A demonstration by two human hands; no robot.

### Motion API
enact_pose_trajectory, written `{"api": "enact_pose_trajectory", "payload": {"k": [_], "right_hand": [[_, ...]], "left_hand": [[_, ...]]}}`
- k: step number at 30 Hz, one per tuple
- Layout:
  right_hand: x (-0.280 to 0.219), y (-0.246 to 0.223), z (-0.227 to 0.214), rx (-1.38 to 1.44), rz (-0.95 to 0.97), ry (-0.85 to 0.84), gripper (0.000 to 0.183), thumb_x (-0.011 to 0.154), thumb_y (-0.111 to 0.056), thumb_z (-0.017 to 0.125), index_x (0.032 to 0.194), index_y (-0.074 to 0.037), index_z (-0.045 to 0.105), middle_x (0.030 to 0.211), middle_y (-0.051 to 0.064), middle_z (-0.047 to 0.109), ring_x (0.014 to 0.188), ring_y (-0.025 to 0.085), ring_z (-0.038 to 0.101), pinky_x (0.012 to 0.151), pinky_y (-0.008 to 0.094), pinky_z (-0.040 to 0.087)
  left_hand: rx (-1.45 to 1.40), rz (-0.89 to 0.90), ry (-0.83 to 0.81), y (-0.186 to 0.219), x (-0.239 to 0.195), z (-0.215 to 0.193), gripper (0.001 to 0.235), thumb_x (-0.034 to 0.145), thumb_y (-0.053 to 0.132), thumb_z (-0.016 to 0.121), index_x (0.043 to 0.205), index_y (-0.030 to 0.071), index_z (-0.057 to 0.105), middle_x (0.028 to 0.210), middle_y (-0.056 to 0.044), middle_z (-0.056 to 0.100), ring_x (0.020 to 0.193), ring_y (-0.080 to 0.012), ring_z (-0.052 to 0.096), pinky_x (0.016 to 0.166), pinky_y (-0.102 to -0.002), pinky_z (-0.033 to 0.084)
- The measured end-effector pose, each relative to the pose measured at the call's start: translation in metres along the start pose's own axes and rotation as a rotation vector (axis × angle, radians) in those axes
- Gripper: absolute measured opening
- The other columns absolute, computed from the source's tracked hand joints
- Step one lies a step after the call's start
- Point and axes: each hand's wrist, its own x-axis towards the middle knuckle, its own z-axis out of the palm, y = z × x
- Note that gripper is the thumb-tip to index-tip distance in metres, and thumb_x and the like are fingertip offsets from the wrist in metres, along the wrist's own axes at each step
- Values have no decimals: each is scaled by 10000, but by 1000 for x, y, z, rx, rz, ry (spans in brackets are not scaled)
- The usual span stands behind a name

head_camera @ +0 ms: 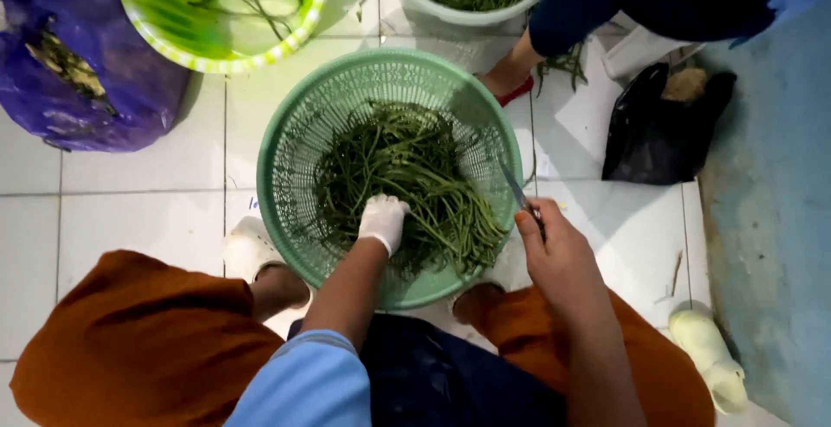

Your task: The person sits on the floor and uses a knife to trim the ends of long green vegetable stems, placing the trimmed pieces into a green basket. Other workers are visible nearby performing similar tasks.

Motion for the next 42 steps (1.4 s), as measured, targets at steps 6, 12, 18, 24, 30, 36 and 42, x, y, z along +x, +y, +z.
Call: {"api": "enact_pose_trajectory", "payload": {"k": [6, 12, 18, 24, 30, 36, 42], "right_hand": [[-7, -11, 3, -16, -31, 5, 411, 954, -450, 360, 1147, -136, 541, 950, 243, 629, 928, 427, 607, 814, 549, 466], [-10, -18, 4, -12, -80, 10, 450, 952, -463, 356, 1164, -106, 530, 999, 242, 625, 963, 430, 600, 819, 550, 469], [-10, -27, 8, -14, -122, -4, 504, 958, -484, 335, 1212, -85, 509, 1093, 241, 607, 1043, 424, 571, 862, 553, 453], [-13, -51, 21, -14, -136, -46, 503, 938, -510, 348, 1226, -133, 512, 1096, 214, 621, 1060, 409, 564, 891, 552, 435], [-11, -73, 45, 54, -188, -163, 421, 885, -486, 458, 1188, -219, 577, 966, 178, 677, 1013, 375, 599, 901, 510, 443], [-6, -86, 95, 493, -318, -183, 299, 774, -184, 735, 1044, -61, 694, 726, 29, 586, 641, 101, 529, 557, 258, 484], [18, -85, 117, 583, -349, -138, 219, 785, -160, 730, 948, -23, 682, 724, 95, 636, 535, 90, 470, 425, 236, 398]], "left_hand": [[84, 29, 3, -2, 2, 31, 179, 791, 166, 543, 822, 291, 668, 857, -11, 601, 937, -238, 529, 862, -422, 383], [-122, 36, -73, -14, -7, 11, 133, 812, 178, 574, 901, 244, 648, 851, -43, 613, 960, -259, 569, 964, -418, 381], [-483, -144, -105, -17, -41, -92, 115, 893, 292, 532, 995, 247, 560, 837, -116, 624, 906, -343, 624, 854, -454, 487], [-843, -234, 31, -18, -69, -142, 149, 929, 260, 456, 1050, 172, 448, 828, -209, 622, 880, -426, 607, 799, -520, 467], [-1652, -351, 263, -3, -83, -176, 102, 892, 215, 494, 910, 127, 542, 758, -2, 537, 724, -133, 501, 643, -284, 484], [-1983, -406, 369, 4, -108, -215, 117, 902, 189, 488, 969, 94, 494, 778, 31, 471, 656, -56, 455, 549, -185, 467], [-2023, -350, 327, -6, -125, -214, 99, 929, 183, 484, 948, 91, 515, 727, -95, 603, 567, -170, 599, 496, -265, 506]]}}
